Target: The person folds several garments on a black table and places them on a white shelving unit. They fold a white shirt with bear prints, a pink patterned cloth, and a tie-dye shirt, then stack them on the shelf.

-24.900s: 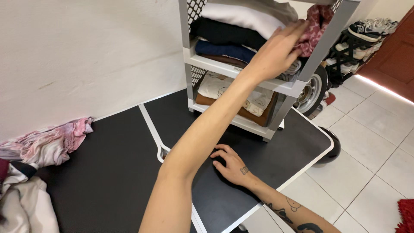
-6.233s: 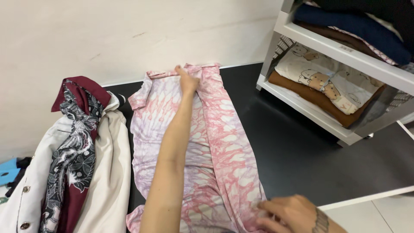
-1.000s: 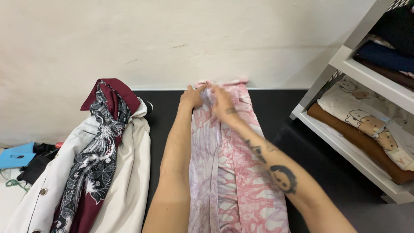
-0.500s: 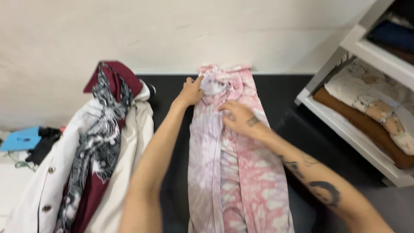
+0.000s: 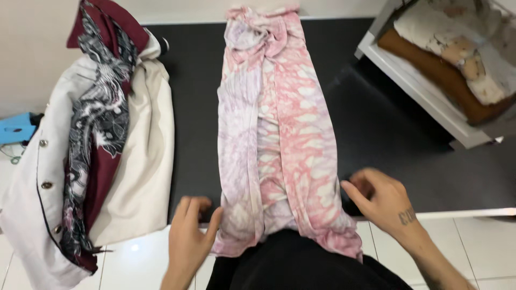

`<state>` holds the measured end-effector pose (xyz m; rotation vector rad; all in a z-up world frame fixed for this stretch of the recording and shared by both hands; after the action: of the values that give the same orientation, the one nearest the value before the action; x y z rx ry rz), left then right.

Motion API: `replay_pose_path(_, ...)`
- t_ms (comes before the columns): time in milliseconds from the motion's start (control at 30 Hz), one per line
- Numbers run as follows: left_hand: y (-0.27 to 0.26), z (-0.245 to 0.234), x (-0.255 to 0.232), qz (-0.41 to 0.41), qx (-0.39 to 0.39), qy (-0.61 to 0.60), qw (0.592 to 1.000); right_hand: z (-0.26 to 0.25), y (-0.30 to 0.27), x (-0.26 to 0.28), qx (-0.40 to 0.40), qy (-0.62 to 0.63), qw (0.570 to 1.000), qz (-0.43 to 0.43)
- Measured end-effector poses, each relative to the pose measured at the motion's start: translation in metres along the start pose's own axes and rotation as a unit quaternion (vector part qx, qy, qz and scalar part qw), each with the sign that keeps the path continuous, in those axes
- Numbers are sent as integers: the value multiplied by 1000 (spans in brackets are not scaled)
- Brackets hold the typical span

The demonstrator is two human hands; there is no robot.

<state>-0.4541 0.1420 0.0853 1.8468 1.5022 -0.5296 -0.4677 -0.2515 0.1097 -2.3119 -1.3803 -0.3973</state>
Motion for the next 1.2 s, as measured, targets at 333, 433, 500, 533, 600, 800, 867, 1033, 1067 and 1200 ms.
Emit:
replay_pose_path(333,-128,72,87,-87,-190,-289,934,32,-69,-82,93,-21,991,97)
replay_pose_path(433,-124,102,106,-121,-109,-383,909,64,-69,-92,168,0,974,149)
replay_pose_path(500,-124,114,105,-101,-19,-309,946,80,-69,-78,213,97,969,74)
replay_pose_path(533,-119,110,98,-46,-18,-269,962,81,-68,-55,205,185,960,-37)
replay_pose_path(600,-112,102,81,64,-15,-185,981,84,-68,-42,219,216,946,-99)
replay_pose_path(800,-113,108,67,-41,193,-174,965,101,-75,-63,329,159,930,29)
replay_pose_path(867,-104,98,39,17,182,-269,946,80,-75,-44,293,272,911,-95)
replay_pose_path(1033,-104,81,9,-109,168,-474,857,65,-85,-42,350,422,834,-56)
replay_pose_path(1067,-98,73,-3,-76,129,-524,839,60,-88,-39,345,410,841,-75)
replay_pose_path(1200,-86,57,-26,-57,155,-592,789,64,-90,-42,394,383,835,24)
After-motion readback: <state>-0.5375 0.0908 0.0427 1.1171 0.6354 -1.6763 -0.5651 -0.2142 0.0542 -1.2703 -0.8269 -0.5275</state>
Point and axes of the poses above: each hand's wrist, its own y-axis towards the middle knuckle, its own z-axis out of the palm, x = y × z, the point moved 8 cm from there along y, towards the middle knuckle, and after that the axes turned 12 degrees about z, right-handed, at the moved point
